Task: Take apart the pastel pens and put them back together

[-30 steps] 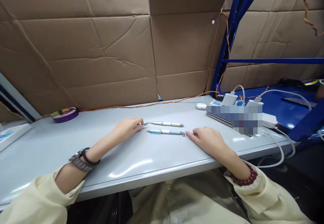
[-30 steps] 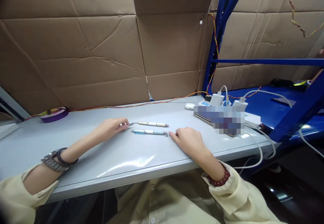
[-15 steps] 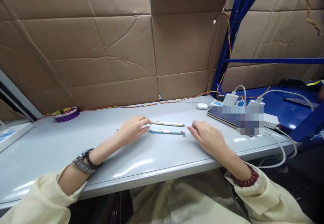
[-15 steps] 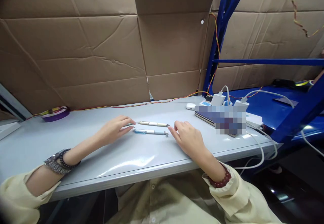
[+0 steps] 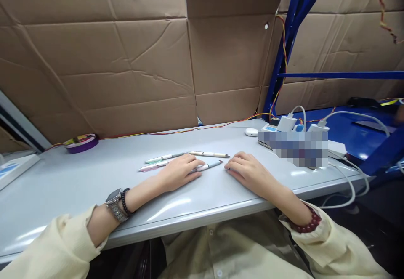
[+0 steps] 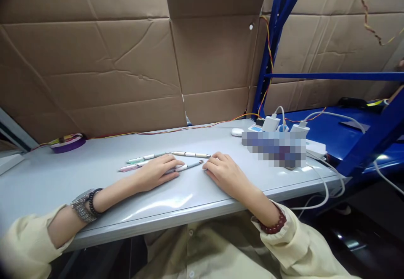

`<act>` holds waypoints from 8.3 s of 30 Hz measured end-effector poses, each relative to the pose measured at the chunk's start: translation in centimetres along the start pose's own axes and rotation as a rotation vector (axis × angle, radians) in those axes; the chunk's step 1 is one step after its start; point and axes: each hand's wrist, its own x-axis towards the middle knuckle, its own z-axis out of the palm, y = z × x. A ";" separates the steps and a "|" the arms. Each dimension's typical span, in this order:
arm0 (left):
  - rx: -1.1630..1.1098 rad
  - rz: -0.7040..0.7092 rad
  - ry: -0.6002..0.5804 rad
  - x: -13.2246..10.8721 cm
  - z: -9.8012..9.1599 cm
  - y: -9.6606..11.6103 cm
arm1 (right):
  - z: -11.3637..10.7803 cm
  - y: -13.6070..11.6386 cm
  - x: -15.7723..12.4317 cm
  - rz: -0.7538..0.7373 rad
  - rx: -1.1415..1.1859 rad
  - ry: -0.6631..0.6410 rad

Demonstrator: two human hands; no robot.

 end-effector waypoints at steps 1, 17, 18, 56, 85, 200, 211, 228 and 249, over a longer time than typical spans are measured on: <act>-0.002 -0.003 0.002 0.0 0.1 0.0 | 0.0 0.0 0.0 0.004 0.007 -0.001; 0.042 0.137 0.191 -0.4 0.1 0.5 | -0.9 -0.4 0.0 0.307 -0.045 0.158; 0.048 0.155 0.194 -0.4 0.1 0.6 | -0.9 -0.5 -0.1 0.302 -0.039 0.159; -0.048 -0.015 0.019 -0.2 0.6 3.5 | -0.1 -2.5 -0.2 0.190 0.245 0.083; -0.021 0.047 -0.011 -0.5 0.3 3.1 | 0.1 -2.4 -0.3 0.104 0.449 0.293; -0.110 -0.024 0.030 0.3 0.3 4.2 | -0.1 -2.2 -0.4 0.183 0.347 0.137; -0.047 0.033 -0.020 0.3 0.0 4.3 | -0.5 -2.3 -0.5 0.136 0.346 0.078; -0.151 0.086 0.031 0.2 0.0 4.0 | -0.5 -2.3 -0.7 0.061 0.248 0.228; 0.011 0.036 -0.006 0.2 0.1 3.8 | 0.4 -2.0 -0.7 0.021 0.376 0.386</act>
